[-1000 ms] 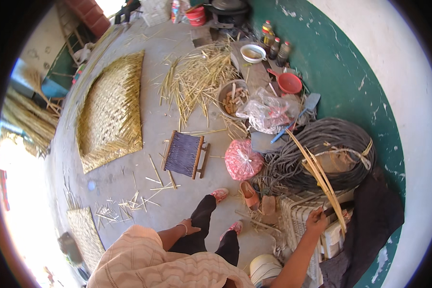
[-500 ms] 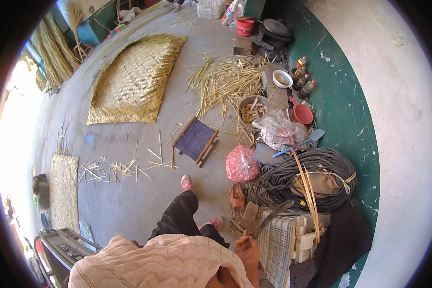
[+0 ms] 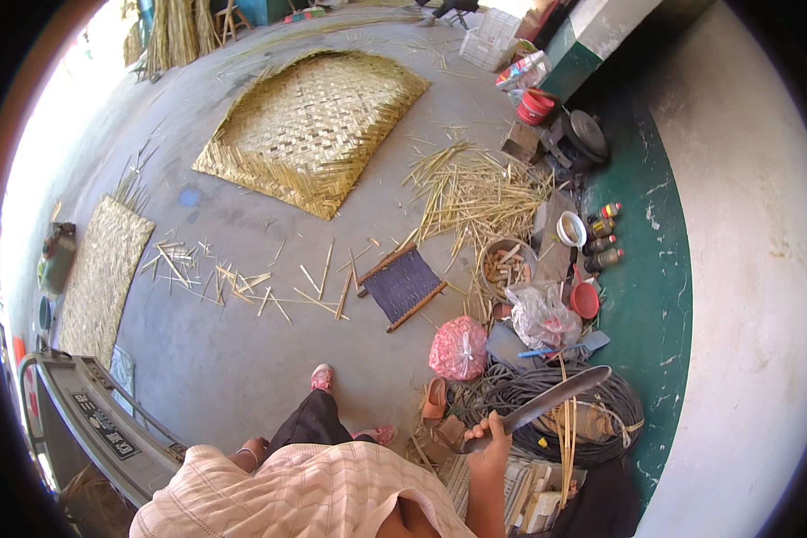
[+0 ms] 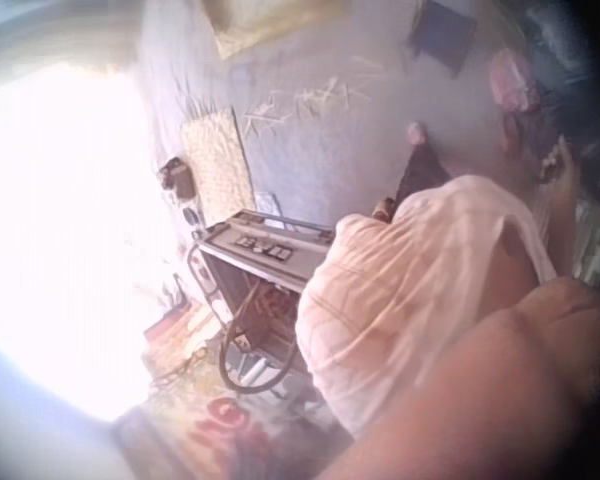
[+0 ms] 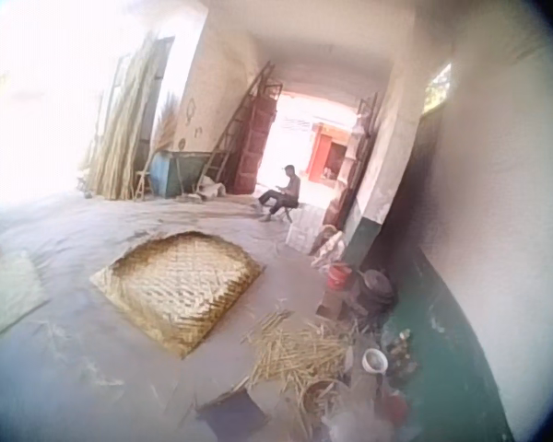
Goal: The person weaves a large mat from dried palm leaves on the floor, interlacing strips by hand and tapping them with a brick to compact the weave. The person then uses a machete to trim the mat's edges.
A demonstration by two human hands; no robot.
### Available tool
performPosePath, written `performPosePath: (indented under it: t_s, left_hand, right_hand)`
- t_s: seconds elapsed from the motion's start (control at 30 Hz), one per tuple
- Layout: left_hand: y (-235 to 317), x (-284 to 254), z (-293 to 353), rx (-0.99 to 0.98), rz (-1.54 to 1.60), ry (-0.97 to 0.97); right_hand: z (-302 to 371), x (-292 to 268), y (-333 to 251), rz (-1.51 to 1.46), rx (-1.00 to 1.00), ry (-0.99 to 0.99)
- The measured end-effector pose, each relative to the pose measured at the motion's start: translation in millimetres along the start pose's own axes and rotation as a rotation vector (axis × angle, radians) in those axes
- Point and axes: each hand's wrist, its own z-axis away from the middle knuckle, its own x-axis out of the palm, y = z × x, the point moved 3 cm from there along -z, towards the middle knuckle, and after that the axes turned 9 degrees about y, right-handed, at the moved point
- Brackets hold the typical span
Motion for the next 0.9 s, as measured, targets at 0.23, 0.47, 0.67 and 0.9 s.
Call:
performPosePath:
  t_s: [0.23,0.47,0.67,0.9]
  left_hand:
    - [-57,-20,-4,-0.068,0.244,-0.013]
    - [-130,-67,-55,0.25,-0.211,-0.02]
    - [-117,-171,-141,-0.007,0.029,0.297]
    - [2,-247,-180,0.078,0.438,0.474]
  right_hand:
    - [-42,11,66,0.394,0.143,0.281]
    - [-24,-68,80,0.81,0.121,0.491]
    - [-45,-77,101,1.246,0.143,0.409]
    - [-116,-30,126,1.465,0.114,0.194]
